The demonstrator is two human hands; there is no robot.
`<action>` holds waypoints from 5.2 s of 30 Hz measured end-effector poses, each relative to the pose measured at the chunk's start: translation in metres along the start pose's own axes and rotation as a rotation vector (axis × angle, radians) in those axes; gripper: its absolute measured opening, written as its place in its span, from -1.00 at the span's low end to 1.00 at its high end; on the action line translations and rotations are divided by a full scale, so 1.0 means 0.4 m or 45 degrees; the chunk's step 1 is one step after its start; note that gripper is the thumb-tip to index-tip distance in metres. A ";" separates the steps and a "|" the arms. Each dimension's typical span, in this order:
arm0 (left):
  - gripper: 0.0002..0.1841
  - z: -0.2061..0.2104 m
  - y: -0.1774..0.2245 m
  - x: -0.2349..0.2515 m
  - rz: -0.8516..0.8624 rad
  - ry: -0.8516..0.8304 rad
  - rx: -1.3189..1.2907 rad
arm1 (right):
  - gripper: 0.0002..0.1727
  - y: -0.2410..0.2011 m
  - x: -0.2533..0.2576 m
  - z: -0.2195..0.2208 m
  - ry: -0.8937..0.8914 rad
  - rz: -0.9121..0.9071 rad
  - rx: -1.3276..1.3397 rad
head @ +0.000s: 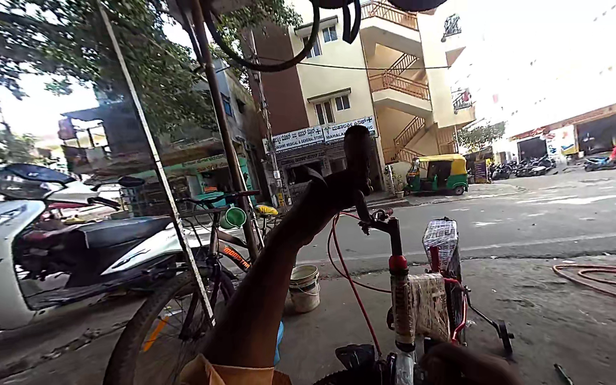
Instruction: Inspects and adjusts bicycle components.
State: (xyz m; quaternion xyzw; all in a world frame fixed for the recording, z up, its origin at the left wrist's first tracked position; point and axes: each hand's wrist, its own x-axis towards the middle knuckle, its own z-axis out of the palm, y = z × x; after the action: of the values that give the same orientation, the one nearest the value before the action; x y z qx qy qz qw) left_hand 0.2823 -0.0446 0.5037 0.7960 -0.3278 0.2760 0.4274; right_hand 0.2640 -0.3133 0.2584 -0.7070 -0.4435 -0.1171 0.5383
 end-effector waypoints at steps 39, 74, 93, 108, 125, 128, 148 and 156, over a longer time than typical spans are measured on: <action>-0.64 -0.094 -0.030 -0.040 -0.058 -0.064 -0.014 | -0.87 -0.252 0.550 -0.025 0.246 -0.104 0.455; -0.61 -0.093 -0.030 -0.036 -0.053 -0.126 -0.060 | -0.71 -0.296 0.554 -0.046 0.273 0.293 0.628; -0.56 -0.093 -0.029 -0.036 -0.083 -0.092 -0.050 | -0.85 -0.302 0.552 -0.042 0.266 0.195 0.654; -0.65 -0.057 -0.053 -0.060 -0.005 0.154 -0.016 | -0.80 -0.309 0.542 -0.035 0.288 0.170 0.686; -0.91 0.150 -0.058 -0.124 0.235 1.119 0.398 | -0.82 -0.323 0.542 -0.035 0.326 0.251 0.732; -0.82 0.161 -0.058 -0.116 0.190 1.150 0.328 | -0.82 -0.321 0.542 -0.034 0.325 0.255 0.754; -0.80 0.181 -0.048 -0.111 0.208 1.189 0.283 | -0.82 -0.324 0.520 -0.016 0.581 0.199 0.803; -0.89 0.194 -0.060 -0.111 0.242 1.192 0.233 | -0.83 -0.291 0.480 0.027 0.565 0.306 0.998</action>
State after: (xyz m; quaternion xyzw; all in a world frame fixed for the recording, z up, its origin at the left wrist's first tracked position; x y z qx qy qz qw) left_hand 0.2846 -0.0885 0.4223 0.5872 -0.1461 0.6700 0.4301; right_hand 0.2840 -0.2047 0.4543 -0.4545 -0.2435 -0.0260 0.8564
